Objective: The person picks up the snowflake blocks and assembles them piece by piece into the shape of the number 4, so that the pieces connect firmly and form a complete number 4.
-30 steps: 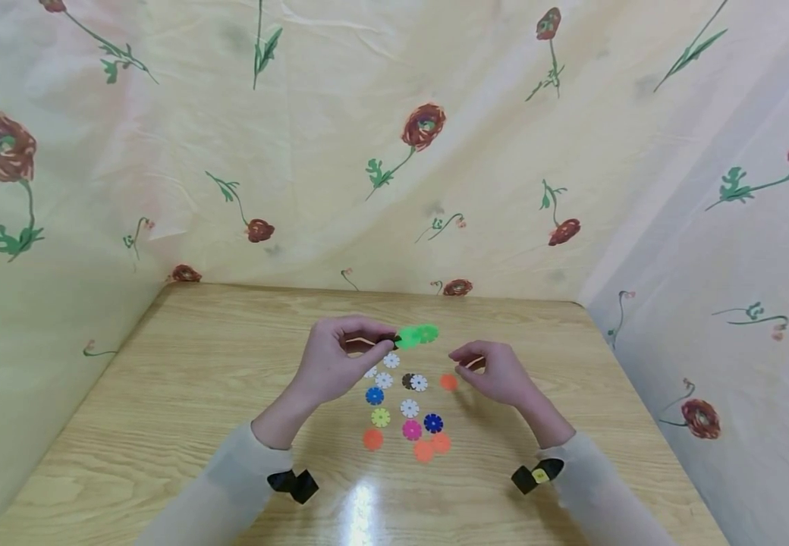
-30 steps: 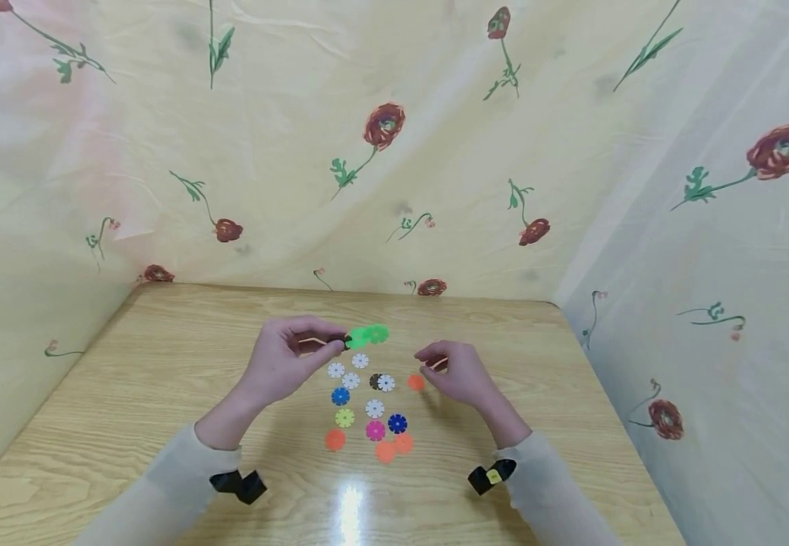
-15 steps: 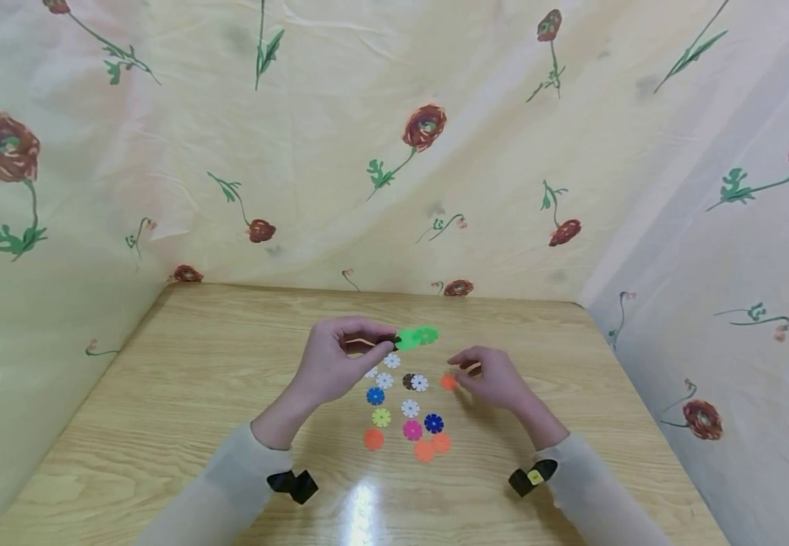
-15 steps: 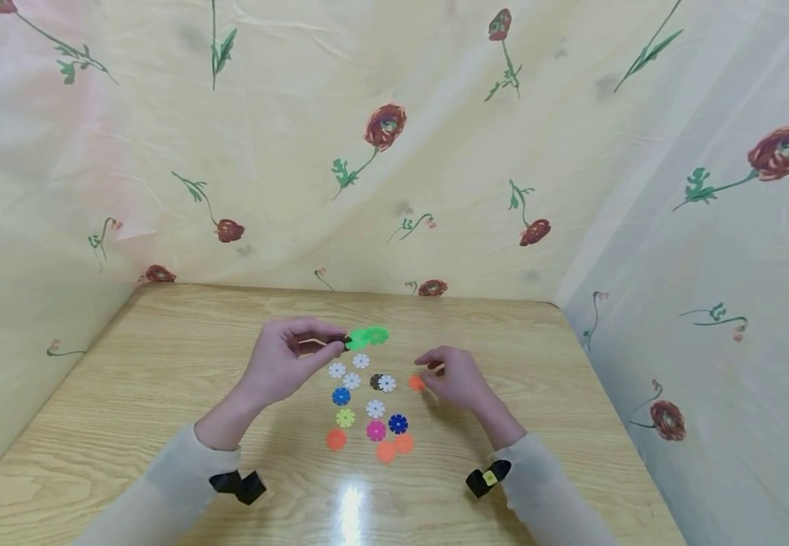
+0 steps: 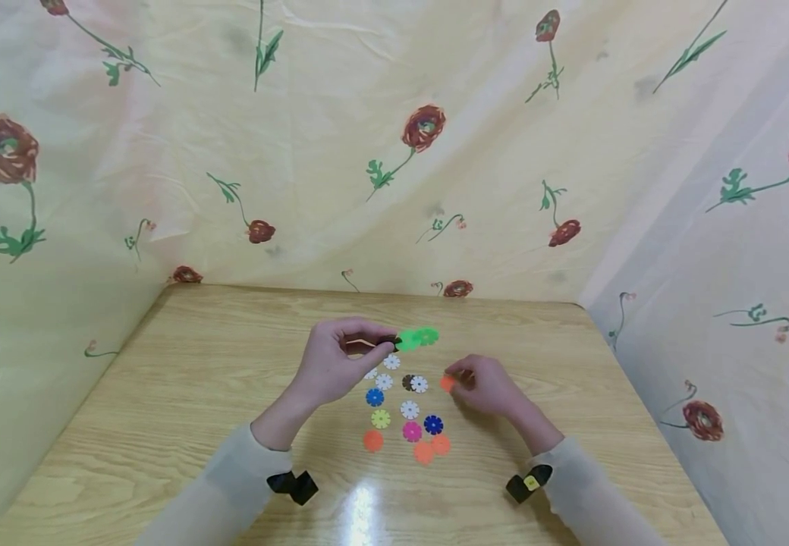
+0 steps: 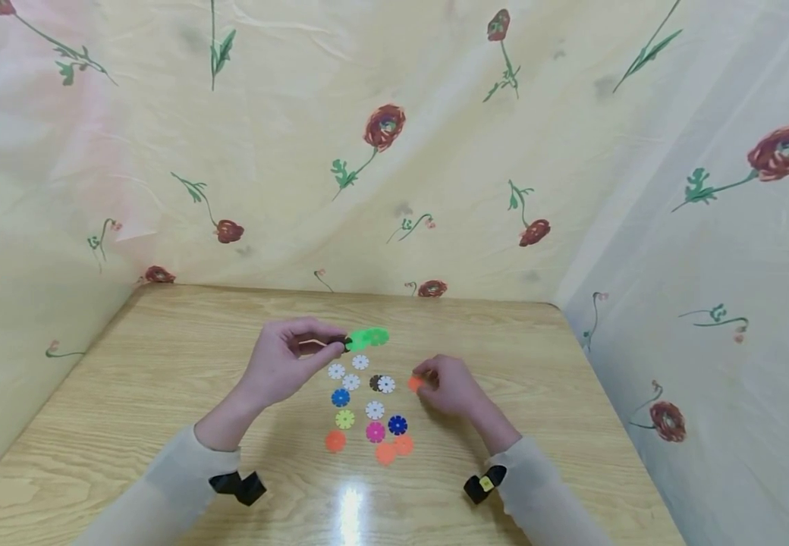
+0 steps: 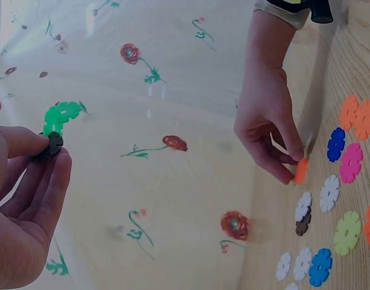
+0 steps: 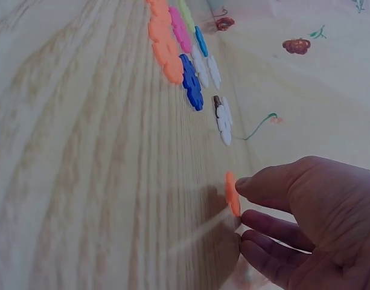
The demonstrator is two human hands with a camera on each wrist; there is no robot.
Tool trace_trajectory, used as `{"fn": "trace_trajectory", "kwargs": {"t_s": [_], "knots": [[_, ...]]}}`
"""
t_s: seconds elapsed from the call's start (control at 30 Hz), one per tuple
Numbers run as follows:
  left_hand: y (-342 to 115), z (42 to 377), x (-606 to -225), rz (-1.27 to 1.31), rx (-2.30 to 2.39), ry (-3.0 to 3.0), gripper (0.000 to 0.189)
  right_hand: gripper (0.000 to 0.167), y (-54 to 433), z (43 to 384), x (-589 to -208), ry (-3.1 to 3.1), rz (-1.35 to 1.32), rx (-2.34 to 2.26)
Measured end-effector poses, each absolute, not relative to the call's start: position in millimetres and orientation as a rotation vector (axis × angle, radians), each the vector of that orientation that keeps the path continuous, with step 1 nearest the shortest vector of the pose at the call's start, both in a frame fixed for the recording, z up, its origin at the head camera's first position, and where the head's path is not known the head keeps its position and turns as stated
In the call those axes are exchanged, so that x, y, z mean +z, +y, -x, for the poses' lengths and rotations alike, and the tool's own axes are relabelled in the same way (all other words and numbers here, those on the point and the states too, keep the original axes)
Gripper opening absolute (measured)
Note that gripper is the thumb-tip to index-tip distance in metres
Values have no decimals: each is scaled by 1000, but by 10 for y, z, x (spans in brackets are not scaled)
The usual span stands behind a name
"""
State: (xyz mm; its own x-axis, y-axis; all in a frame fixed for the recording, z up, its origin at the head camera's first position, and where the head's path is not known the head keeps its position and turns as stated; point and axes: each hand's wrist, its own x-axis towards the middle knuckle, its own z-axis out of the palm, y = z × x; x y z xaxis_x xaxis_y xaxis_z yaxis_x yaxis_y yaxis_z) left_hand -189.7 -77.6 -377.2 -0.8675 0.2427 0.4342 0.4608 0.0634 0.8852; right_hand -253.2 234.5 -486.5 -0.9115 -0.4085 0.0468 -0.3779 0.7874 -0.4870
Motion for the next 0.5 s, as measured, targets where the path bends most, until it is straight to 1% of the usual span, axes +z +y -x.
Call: {"fn": "trace_trajectory", "kwargs": {"t_s": [0.5], "knots": [[-777, 1867, -3761, 737, -1879, -2159, 15, 32, 2262, 2536, -4881, 2927, 658, -656]]}}
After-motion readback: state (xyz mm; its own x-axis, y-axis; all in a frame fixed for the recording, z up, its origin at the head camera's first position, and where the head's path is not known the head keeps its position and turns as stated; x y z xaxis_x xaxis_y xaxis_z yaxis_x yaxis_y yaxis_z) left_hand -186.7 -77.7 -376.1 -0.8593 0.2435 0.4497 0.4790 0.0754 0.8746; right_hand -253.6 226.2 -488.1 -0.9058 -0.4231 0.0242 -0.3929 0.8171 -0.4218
